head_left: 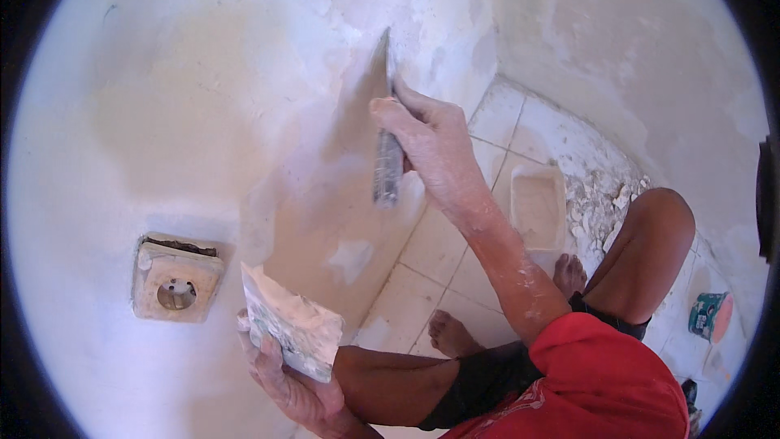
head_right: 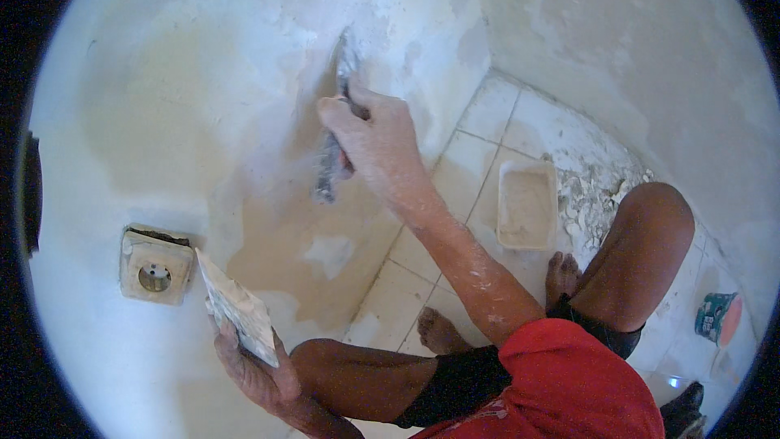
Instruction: The person applies plaster to the wall using putty knives, scooping compound from a container, spreading it across the wall, and smoothing along the base of the wall.
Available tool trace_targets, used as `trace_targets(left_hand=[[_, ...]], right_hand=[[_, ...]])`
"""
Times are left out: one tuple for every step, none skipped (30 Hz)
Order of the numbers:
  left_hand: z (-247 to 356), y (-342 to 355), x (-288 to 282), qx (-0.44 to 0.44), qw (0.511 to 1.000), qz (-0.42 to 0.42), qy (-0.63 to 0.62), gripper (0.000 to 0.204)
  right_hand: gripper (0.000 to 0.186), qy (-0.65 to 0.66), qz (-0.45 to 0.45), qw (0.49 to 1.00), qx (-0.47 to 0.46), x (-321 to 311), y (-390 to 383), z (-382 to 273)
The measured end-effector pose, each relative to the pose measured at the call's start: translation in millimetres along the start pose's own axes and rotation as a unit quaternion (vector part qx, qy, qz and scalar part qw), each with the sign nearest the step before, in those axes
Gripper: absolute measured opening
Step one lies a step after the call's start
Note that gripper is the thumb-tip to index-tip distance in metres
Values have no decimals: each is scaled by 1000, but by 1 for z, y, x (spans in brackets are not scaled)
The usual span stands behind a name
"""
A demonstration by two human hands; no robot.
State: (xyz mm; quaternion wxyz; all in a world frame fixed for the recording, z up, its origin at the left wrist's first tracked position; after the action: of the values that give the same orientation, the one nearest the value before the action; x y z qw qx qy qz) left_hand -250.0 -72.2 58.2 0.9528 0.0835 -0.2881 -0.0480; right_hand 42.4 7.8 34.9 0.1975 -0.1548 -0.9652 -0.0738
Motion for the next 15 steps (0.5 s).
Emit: trace_targets(left_hand=[[0,1,-2,-2,1000,1,-1,47],[-2,2,0,-5,1000,1,-6,47],[-3,3,2,-7,1000,1,-8,47],[-4,4,6,-3,1000,-10,-2,47],[-4,7,11,2,1000,-20,7,48],[-5,8,11,3,1000,-19,9,48],[-7,9,11,-6,1000,-22,5,48],[-9,11,11,-15,1000,-27,-2,49],[-9,11,9,-12,1000,-26,-2,49],[-9,10,6,-10,1000,-20,1,50],[-11,9,5,-11,1000,-16,-1,51],[-11,8,5,-11,1000,-16,-4,51],[-10,7,7,-17,999,-27,-9,51],[-9,7,6,-22,999,-36,-10,52],[-9,7,7,-22,999,-39,-12,52]], right_hand=[[53,1,0,1000,2,6,-2,-3],[51,-76,-6,997,-9,11,-4,-9],[50,-153,-13,988,-19,15,-7,-13],[50,-156,-11,988,-19,18,-12,-12],[50,-214,-5,974,-68,25,-19,-15],[50,-270,1,956,-117,31,-28,-16],[50,-269,-1,956,-116,31,-37,-13],[51,-276,-25,955,-108,26,-47,-14],[52,-282,-52,953,-100,22,-52,-13],[52,-281,-56,953,-102,17,-48,-9],[54,-311,0,941,-132,4,-42,-6],[55,-339,56,925,-162,-7,-35,-2],[55,-341,57,924,-163,-12,-23,7],[57,-329,84,922,-184,-14,-9,19],[58,-322,115,917,-207,-16,0,26]])
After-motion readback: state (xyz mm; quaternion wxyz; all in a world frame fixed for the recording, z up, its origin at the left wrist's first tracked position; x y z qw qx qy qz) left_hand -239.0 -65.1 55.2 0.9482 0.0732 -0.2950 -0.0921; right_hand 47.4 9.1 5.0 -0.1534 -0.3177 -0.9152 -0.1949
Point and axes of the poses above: each hand's wrist, its own y-axis towards the middle knuckle, its own x-axis out of the palm, z = x × y, the point moved 5 cm from there along y, towards the middle knuckle, and after that the axes turned 9 degrees about -z, right-handed, at the moved point
